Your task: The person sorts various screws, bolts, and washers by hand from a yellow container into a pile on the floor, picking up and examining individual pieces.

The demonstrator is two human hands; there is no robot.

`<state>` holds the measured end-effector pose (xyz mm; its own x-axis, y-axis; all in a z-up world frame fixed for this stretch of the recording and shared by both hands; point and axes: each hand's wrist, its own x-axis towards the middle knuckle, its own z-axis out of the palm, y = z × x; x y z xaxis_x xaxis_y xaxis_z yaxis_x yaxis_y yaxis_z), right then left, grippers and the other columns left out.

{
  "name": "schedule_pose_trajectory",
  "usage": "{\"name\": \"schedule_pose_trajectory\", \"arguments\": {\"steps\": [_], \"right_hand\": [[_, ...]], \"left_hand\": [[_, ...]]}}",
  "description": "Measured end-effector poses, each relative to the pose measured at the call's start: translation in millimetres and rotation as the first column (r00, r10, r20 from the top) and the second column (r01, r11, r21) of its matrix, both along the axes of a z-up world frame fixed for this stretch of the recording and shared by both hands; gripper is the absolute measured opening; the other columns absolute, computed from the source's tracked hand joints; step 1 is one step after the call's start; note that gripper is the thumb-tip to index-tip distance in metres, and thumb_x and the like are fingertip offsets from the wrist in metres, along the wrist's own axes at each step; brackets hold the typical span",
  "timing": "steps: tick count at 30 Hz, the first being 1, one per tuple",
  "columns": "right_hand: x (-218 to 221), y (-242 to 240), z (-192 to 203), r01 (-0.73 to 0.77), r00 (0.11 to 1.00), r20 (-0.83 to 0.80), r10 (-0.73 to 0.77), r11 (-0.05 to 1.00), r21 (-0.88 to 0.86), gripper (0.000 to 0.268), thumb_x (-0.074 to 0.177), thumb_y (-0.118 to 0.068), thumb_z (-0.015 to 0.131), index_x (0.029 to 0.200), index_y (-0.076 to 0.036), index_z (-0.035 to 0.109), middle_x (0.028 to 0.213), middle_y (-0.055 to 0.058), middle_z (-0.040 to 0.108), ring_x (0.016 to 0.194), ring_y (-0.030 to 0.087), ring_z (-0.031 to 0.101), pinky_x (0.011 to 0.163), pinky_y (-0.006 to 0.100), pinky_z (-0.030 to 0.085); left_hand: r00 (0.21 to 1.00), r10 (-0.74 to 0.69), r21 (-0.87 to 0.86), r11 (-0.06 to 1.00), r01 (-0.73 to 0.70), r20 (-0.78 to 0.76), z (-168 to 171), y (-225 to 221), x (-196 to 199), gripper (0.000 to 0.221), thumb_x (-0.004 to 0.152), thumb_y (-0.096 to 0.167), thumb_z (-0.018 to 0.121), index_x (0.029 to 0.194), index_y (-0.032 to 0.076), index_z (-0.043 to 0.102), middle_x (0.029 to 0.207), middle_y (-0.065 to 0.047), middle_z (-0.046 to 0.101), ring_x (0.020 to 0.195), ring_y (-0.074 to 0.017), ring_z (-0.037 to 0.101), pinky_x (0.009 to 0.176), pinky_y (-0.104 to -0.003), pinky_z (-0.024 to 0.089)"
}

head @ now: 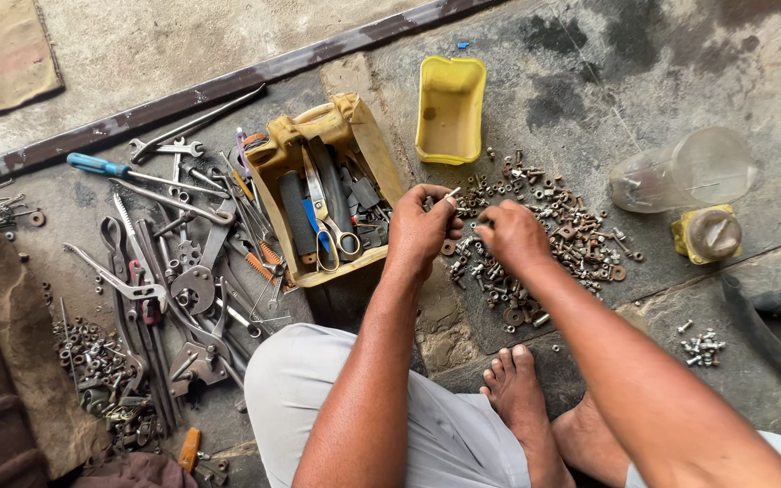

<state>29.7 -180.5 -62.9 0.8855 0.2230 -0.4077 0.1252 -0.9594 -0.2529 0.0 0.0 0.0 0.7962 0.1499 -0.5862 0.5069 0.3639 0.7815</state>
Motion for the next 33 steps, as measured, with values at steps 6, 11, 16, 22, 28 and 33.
{"name": "schedule_pose_trajectory", "arguments": {"steps": [6,11,16,22,28,33], "right_hand": [[-16,20,-3,-0.018,0.983,0.181,0.023,0.999,-0.027,0.021,0.088,-0.027,0.078,0.097,-0.008,0.071,0.101,0.011,0.063,0.099,0.027,0.061,0.087,0.043,0.054],[0,10,19,0.370,0.927,-0.107,-0.359,0.832,0.413,0.016,0.089,-0.009,0.074,0.104,-0.006,0.072,0.103,0.009,0.068,0.092,0.020,0.066,0.083,0.036,0.056],[-1,-16,65,0.534,0.846,-0.456,-0.278,0.425,0.731,0.024,0.091,-0.004,0.070,0.114,-0.002,0.070,0.099,0.006,0.076,0.088,0.013,0.072,0.081,0.026,0.060],[-6,-27,94,0.467,0.880,-0.446,-0.164,0.471,0.749,0.025,0.088,-0.006,0.073,0.113,-0.003,0.072,0.100,0.004,0.076,0.091,0.012,0.072,0.084,0.027,0.060],[-18,-44,111,0.335,0.939,-0.295,-0.176,0.657,0.675,0.021,0.087,-0.010,0.078,0.107,-0.005,0.075,0.094,0.003,0.075,0.087,0.010,0.068,0.078,0.026,0.056],[-38,-64,115,0.292,0.953,-0.244,-0.181,0.765,0.574,0.017,0.088,-0.020,0.075,0.100,-0.008,0.076,0.087,0.001,0.077,0.079,0.008,0.070,0.072,0.027,0.057]], "left_hand": [[0.997,-0.083,-0.011,0.996,0.083,-0.002,-5,1,-2,0.019,0.098,0.012,0.063,0.109,-0.002,0.065,0.079,-0.008,0.066,0.061,-0.0117,0.062,0.053,-0.027,0.054],[0.985,-0.173,-0.039,0.984,0.173,0.011,-11,-1,-4,0.017,0.099,0.013,0.062,0.108,-0.001,0.064,0.079,-0.007,0.067,0.063,-0.0114,0.064,0.054,-0.026,0.055],[0.943,-0.302,-0.012,0.952,0.307,0.140,-17,-11,-8,0.015,0.098,0.013,0.064,0.104,-0.001,0.065,0.078,-0.005,0.065,0.062,-0.0121,0.063,0.052,-0.028,0.053],[0.903,-0.396,-0.108,0.903,0.416,0.164,-19,-13,-13,0.013,0.100,0.015,0.063,0.102,0.002,0.065,0.079,-0.002,0.063,0.063,-0.0098,0.060,0.053,-0.028,0.053],[0.878,-0.445,-0.300,0.826,0.478,0.175,-25,-21,-17,0.015,0.103,0.018,0.060,0.100,0.004,0.064,0.079,-0.003,0.064,0.063,-0.0108,0.060,0.055,-0.029,0.053],[0.813,-0.556,-0.249,0.774,0.582,0.172,-29,-34,-25,0.015,0.102,0.018,0.062,0.099,0.003,0.065,0.077,-0.003,0.063,0.064,-0.0118,0.062,0.055,-0.030,0.055]]}}
